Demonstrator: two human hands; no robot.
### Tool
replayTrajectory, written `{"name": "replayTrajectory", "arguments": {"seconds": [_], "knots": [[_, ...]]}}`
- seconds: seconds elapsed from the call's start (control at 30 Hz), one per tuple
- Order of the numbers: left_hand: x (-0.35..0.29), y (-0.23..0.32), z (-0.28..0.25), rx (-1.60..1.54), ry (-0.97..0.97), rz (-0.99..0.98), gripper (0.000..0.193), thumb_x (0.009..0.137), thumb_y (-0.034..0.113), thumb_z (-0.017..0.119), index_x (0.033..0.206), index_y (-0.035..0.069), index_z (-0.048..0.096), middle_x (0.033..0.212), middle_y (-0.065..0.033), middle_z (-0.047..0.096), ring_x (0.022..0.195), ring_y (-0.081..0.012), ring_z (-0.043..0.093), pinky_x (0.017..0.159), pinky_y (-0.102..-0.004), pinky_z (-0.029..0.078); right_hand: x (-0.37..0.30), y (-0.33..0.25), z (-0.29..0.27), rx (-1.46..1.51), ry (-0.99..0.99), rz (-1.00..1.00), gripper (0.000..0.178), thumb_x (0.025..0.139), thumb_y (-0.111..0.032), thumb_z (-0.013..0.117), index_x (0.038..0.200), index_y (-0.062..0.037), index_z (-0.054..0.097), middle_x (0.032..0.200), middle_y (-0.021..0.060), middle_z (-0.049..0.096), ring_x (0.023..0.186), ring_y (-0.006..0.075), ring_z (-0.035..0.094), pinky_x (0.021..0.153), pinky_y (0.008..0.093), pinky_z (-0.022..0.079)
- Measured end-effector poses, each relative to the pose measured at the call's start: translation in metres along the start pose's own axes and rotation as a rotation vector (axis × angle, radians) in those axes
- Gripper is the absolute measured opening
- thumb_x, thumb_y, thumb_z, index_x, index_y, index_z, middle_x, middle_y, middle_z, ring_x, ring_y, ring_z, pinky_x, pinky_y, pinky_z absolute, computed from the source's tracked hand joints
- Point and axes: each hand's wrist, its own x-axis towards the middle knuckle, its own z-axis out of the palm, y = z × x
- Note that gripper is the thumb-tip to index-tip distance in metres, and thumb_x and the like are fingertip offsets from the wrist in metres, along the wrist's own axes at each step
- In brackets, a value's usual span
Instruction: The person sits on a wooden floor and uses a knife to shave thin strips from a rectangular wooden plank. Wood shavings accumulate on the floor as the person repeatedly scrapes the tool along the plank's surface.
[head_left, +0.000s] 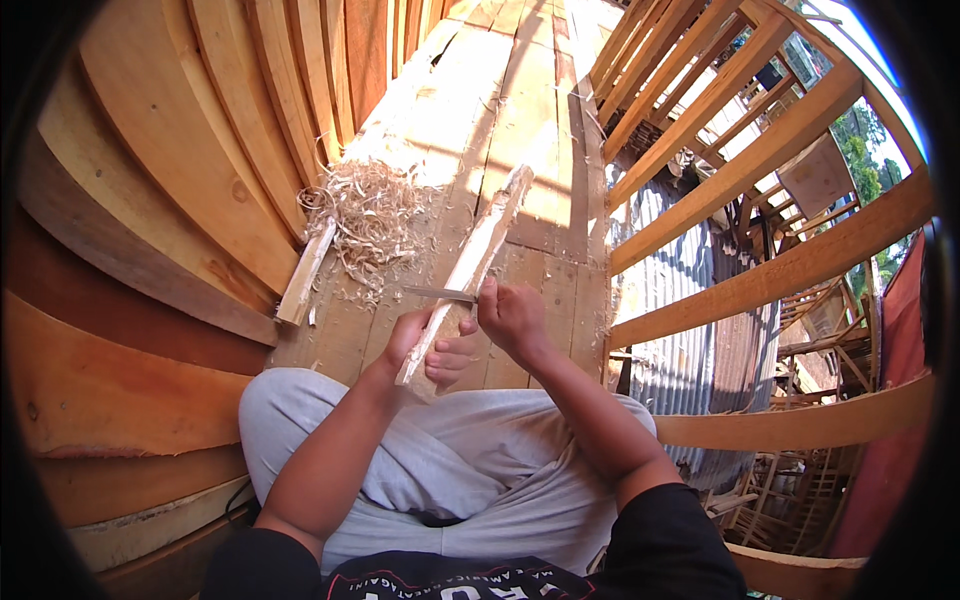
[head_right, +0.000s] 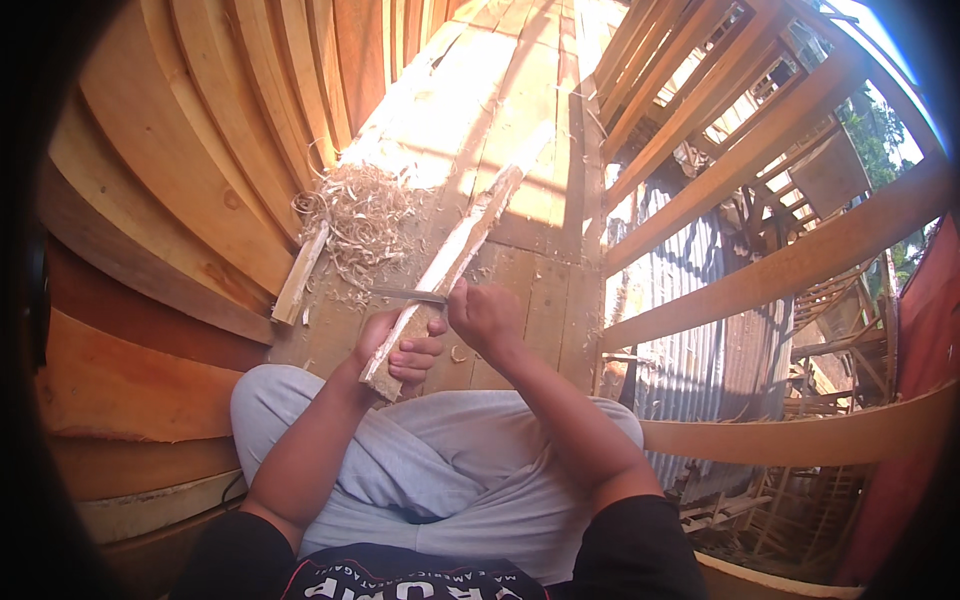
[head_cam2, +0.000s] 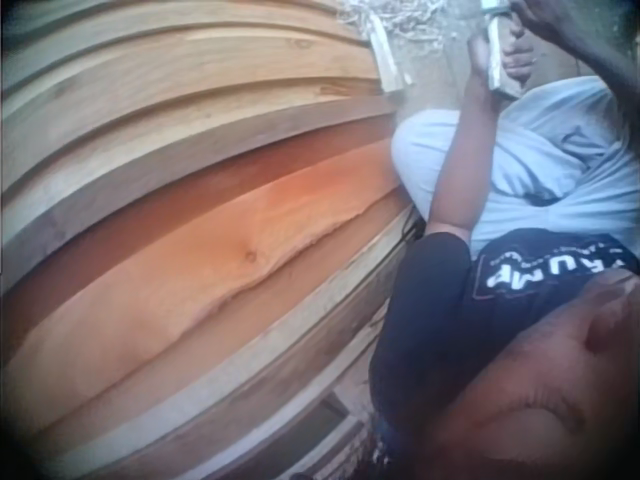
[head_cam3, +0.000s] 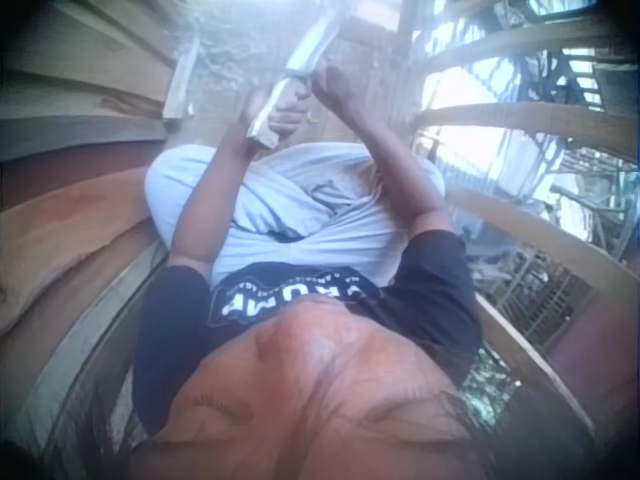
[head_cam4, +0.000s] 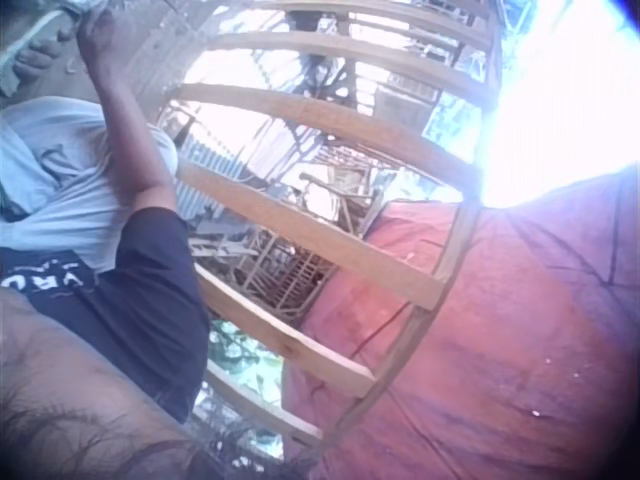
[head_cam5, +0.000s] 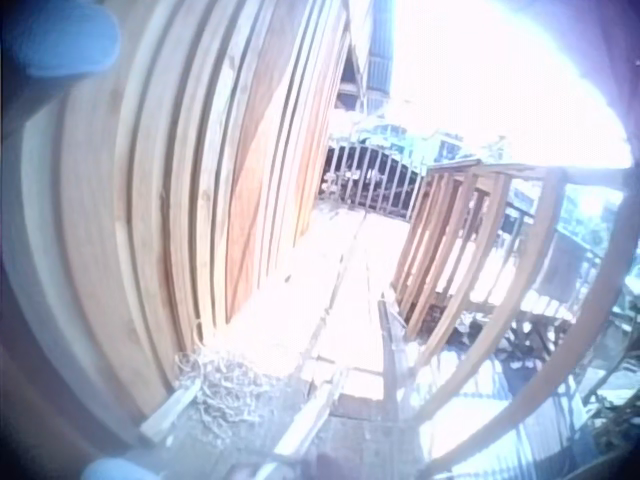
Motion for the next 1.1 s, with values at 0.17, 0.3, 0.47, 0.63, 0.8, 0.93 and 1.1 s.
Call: {"name": "replayTrajectory", "arguments": {"seconds": [0.17,0.3,0.47,0.63,0.8,0.93,1.1], "knots": [[-0.003,0.002,-0.001,-0.070,-0.040,-0.005,0.031,0.100,0.033,0.035,0.100,0.003,0.043,0.063,-0.0014,0.042,0.043,-0.0104,0.042,0.039,-0.0239,0.037,0.005,0.003,0.008,-0.028,0.060,-0.039,0.048,0.092,-0.028,0.041,0.056,-0.0038,0.062,0.052,0.0199,0.055,0.048,0.0385,0.057,0.051,0.0498,0.046],[0.002,0.002,0.002,-0.074,-0.036,0.000,0.030,0.100,0.032,0.034,0.100,0.003,0.043,0.063,-0.0010,0.041,0.043,-0.0100,0.042,0.039,-0.0238,0.037,0.009,0.010,0.011,-0.073,0.145,-0.047,0.048,0.091,-0.027,0.041,0.054,-0.0035,0.060,0.050,0.0198,0.054,0.047,0.0378,0.057,0.050,0.0496,0.046],[0.004,0.001,0.003,-0.076,-0.030,0.005,0.029,0.100,0.030,0.033,0.099,0.003,0.043,0.063,-0.0004,0.040,0.043,-0.0094,0.040,0.039,-0.0230,0.037,0.014,0.016,0.013,-0.161,0.207,-0.033,0.049,0.090,-0.027,0.041,0.051,-0.0025,0.058,0.049,0.0198,0.054,0.045,0.0373,0.057,0.049,0.0494,0.046],[0.006,-0.001,0.005,-0.034,0.025,0.016,0.027,0.099,0.028,0.033,0.098,0.003,0.043,0.063,-0.0003,0.041,0.043,-0.0091,0.040,0.038,-0.0230,0.036,0.019,0.022,0.007,-0.123,0.213,0.003,0.050,0.091,-0.027,0.040,0.052,-0.0011,0.058,0.051,0.0209,0.056,0.048,0.0380,0.058,0.051,0.0494,0.048],[0.002,0.007,0.006,0.010,0.003,-0.008,0.026,0.099,0.029,0.034,0.097,0.004,0.043,0.061,0.0001,0.040,0.042,-0.0090,0.040,0.037,-0.0232,0.035,0.015,0.004,0.001,-0.089,0.193,0.024,0.049,0.091,-0.027,0.043,0.052,-0.0005,0.058,0.053,0.0220,0.054,0.048,0.0393,0.057,0.053,0.0498,0.046],[-0.003,0.001,0.002,0.117,0.035,-0.003,0.029,0.099,0.032,0.035,0.096,0.005,0.043,0.060,0.0003,0.040,0.042,-0.0086,0.040,0.037,-0.0227,0.036,0.009,-0.013,-0.006,-0.105,0.123,0.015,0.049,0.091,-0.027,0.041,0.055,-0.0010,0.060,0.053,0.0213,0.056,0.049,0.0384,0.058,0.053,0.0494,0.047],[0.001,-0.001,0.006,0.044,0.088,0.004,0.031,0.098,0.036,0.036,0.095,0.006,0.044,0.059,0.0002,0.040,0.040,-0.0084,0.039,0.035,-0.0228,0.035,0.018,0.001,-0.001,-0.086,0.184,-0.019,0.048,0.091,-0.027,0.042,0.055,-0.0021,0.061,0.050,0.0200,0.055,0.045,0.0371,0.057,0.051,0.0478,0.047]]}}
